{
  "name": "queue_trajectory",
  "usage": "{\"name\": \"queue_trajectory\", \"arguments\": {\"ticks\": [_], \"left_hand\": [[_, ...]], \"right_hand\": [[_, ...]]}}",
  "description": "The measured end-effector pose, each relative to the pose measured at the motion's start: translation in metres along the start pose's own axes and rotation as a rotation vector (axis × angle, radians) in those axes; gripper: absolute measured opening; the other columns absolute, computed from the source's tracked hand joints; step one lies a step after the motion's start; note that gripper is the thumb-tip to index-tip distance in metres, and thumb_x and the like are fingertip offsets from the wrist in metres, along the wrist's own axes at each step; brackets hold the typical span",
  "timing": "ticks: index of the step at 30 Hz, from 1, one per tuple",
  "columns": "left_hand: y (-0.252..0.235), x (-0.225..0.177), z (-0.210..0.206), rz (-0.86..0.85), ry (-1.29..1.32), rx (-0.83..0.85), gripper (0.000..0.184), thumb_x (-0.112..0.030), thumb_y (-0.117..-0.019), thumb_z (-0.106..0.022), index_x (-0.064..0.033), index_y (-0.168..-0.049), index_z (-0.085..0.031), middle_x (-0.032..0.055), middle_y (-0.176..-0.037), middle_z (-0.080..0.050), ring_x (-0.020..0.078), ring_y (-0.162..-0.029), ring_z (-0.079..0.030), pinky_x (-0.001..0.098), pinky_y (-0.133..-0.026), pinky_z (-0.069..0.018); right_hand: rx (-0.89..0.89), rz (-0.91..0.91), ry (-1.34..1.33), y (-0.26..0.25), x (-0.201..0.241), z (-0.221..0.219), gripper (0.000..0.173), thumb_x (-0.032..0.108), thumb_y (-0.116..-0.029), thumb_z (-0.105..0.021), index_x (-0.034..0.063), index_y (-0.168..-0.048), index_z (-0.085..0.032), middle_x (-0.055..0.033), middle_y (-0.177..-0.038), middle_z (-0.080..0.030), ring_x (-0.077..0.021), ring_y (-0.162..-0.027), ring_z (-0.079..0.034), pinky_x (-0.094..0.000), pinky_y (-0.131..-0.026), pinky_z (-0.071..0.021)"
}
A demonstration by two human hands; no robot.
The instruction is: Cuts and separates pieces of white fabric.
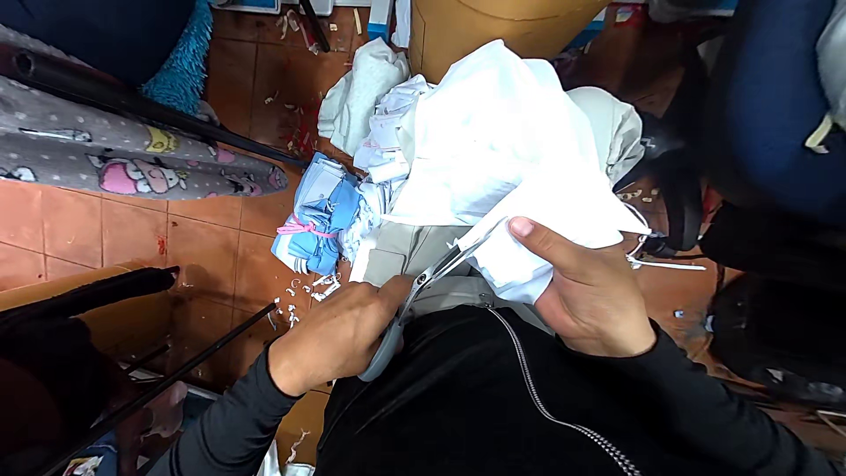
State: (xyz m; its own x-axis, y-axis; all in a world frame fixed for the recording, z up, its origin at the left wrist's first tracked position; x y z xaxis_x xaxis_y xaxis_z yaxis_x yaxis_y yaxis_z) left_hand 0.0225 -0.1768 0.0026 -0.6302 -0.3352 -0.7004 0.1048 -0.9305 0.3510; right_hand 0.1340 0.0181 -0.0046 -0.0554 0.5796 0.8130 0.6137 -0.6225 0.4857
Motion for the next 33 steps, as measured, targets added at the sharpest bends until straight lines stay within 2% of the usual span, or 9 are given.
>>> {"name": "queue_trajectory", "arguments": {"ticks": [5, 10, 15, 21, 24, 30, 33], "left_hand": [[-0.001, 0.003, 0.001, 0.037, 0.011, 0.022, 0.029, -0.022, -0.0863, -0.066, -0.0098, -0.112, -0.064, -0.0046, -0.064, -0.057, 0.0095, -0.054, -0.058, 0.0300, -0.049, -0.0504], [-0.008, 0.000, 0.000, 0.051, -0.029, 0.062, 0.030, -0.023, -0.0904, -0.063, -0.0087, -0.116, -0.060, -0.0043, -0.068, -0.059, 0.0109, -0.058, -0.061, 0.0320, -0.053, -0.0537], [-0.015, -0.003, 0.002, 0.064, -0.069, 0.059, 0.033, -0.022, -0.0890, -0.065, -0.0088, -0.118, -0.058, -0.0038, -0.071, -0.060, 0.0123, -0.060, -0.062, 0.0340, -0.055, -0.0547], [-0.019, -0.001, 0.005, 0.065, -0.047, 0.082, 0.036, -0.021, -0.0891, -0.066, -0.0078, -0.121, -0.057, -0.0019, -0.074, -0.062, 0.0144, -0.063, -0.064, 0.0360, -0.056, -0.0555], [-0.021, 0.001, 0.003, 0.039, -0.025, 0.081, 0.038, -0.020, -0.0879, -0.066, -0.0063, -0.123, -0.057, -0.0018, -0.074, -0.063, 0.0137, -0.063, -0.064, 0.0354, -0.056, -0.0556], [-0.020, 0.001, -0.003, 0.010, 0.028, 0.053, 0.034, -0.019, -0.0883, -0.065, -0.0051, -0.118, -0.059, -0.0023, -0.068, -0.060, 0.0115, -0.058, -0.060, 0.0315, -0.054, -0.0527], [-0.019, 0.002, -0.004, 0.017, 0.037, 0.037, 0.034, -0.021, -0.0886, -0.065, -0.0051, -0.118, -0.060, -0.0019, -0.067, -0.060, 0.0123, -0.057, -0.061, 0.0331, -0.053, -0.0536]], "right_hand": [[-0.015, -0.001, 0.026, -0.001, -0.002, 0.000, 0.043, -0.001, -0.0914, -0.072, 0.0164, -0.128, -0.057, 0.0018, -0.110, -0.073, -0.0118, -0.093, -0.074, -0.0284, -0.079, -0.0643], [-0.042, 0.072, 0.003, -0.009, -0.003, -0.002, 0.048, -0.009, -0.0872, -0.070, 0.0120, -0.127, -0.056, -0.0011, -0.106, -0.072, -0.0124, -0.092, -0.073, -0.0299, -0.080, -0.0646], [-0.044, 0.076, 0.009, -0.010, -0.005, -0.002, 0.046, -0.010, -0.0872, -0.069, 0.0112, -0.125, -0.056, -0.0012, -0.105, -0.072, -0.0121, -0.093, -0.073, -0.0301, -0.081, -0.0642], [-0.019, 0.095, 0.059, -0.008, -0.006, -0.005, 0.052, -0.012, -0.0836, -0.071, 0.0116, -0.127, -0.055, 0.0001, -0.107, -0.072, -0.0112, -0.096, -0.073, -0.0286, -0.084, -0.0635], [-0.036, 0.087, 0.058, -0.009, -0.007, -0.004, 0.050, -0.012, -0.0830, -0.073, 0.0113, -0.124, -0.057, -0.0001, -0.105, -0.073, -0.0112, -0.093, -0.073, -0.0288, -0.082, -0.0639], [-0.023, 0.076, 0.003, -0.010, -0.013, -0.004, 0.046, -0.010, -0.0855, -0.072, 0.0107, -0.124, -0.057, -0.0010, -0.106, -0.072, -0.0122, -0.096, -0.073, -0.0307, -0.085, -0.0633], [-0.008, 0.016, -0.083, -0.012, -0.015, -0.007, 0.032, 0.000, -0.0930, -0.069, 0.0120, -0.122, -0.060, -0.0010, -0.104, -0.073, -0.0121, -0.093, -0.073, -0.0319, -0.083, -0.0638]]}}
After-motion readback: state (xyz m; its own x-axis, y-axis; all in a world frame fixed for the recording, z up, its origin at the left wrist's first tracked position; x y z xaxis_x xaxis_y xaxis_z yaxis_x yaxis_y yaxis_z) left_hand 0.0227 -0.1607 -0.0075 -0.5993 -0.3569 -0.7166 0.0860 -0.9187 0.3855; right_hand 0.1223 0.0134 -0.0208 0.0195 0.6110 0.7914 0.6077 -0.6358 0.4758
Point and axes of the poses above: each hand's wrist, its own y-axis away from the middle knuckle, its own z-axis out of the back of the hand, x = y × z, the point moved 5 cm from there along -y, towards the middle knuckle
